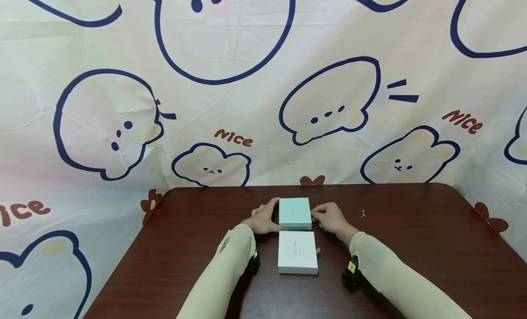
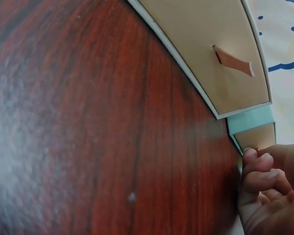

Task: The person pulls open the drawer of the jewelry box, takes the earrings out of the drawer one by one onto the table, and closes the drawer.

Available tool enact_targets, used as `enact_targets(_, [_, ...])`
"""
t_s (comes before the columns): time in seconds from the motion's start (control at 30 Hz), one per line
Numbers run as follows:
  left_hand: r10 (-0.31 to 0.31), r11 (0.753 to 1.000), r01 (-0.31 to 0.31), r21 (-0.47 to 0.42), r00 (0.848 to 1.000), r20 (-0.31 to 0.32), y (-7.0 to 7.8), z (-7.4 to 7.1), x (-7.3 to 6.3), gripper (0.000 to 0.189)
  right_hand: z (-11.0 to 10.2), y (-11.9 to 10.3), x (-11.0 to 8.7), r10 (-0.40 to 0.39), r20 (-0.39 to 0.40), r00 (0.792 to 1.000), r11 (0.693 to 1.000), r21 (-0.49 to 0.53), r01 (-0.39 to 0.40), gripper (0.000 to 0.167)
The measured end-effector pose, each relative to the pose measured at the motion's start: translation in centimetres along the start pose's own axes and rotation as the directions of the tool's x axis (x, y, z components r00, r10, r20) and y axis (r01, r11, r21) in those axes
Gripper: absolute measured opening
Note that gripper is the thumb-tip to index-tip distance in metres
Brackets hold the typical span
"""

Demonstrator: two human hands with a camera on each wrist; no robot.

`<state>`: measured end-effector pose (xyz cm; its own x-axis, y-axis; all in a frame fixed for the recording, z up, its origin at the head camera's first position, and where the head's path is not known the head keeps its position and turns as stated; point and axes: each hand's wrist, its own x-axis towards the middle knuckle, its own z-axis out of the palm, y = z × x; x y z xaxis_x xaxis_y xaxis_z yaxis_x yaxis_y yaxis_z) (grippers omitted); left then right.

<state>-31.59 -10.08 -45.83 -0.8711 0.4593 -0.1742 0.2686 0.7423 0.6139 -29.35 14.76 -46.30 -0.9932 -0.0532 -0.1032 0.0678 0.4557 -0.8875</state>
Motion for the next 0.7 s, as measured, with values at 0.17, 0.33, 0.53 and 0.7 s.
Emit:
enact_targets(0.17, [-0.001, 1.000, 0.001, -0.001, 1.000, 0.004, -0.04, 0.02, 0.09, 0.102, -0.04, 0.05, -0.01, 0.000, -0.004, 1.000, 1.000, 0.000, 0.000, 0.022])
enact_targets(0.33, [0.001, 1.000, -0.001, -0.002, 1.000, 0.003, -0.05, -0.03, 0.17, 0.102, -0.16, 0.04, -0.01, -0.003, 0.003, 1.000, 1.000, 0.003, 0.003, 0.022])
enact_targets(0.53, [0.001, 1.000, -0.001, -0.001, 1.000, 0.002, -0.03, -0.06, 0.12, 0.102, -0.21, 0.13, 0.03, -0.005, 0.011, 1.000, 1.000, 0.006, 0.005, 0.023])
enact_targets(0.7, [0.002, 1.000, -0.002, -0.003, 1.000, 0.003, -0.03, -0.04, -0.05, 0.102, -0.13, 0.22, -0.02, -0.002, 0.024, 1.000, 1.000, 0.012, 0.002, 0.023])
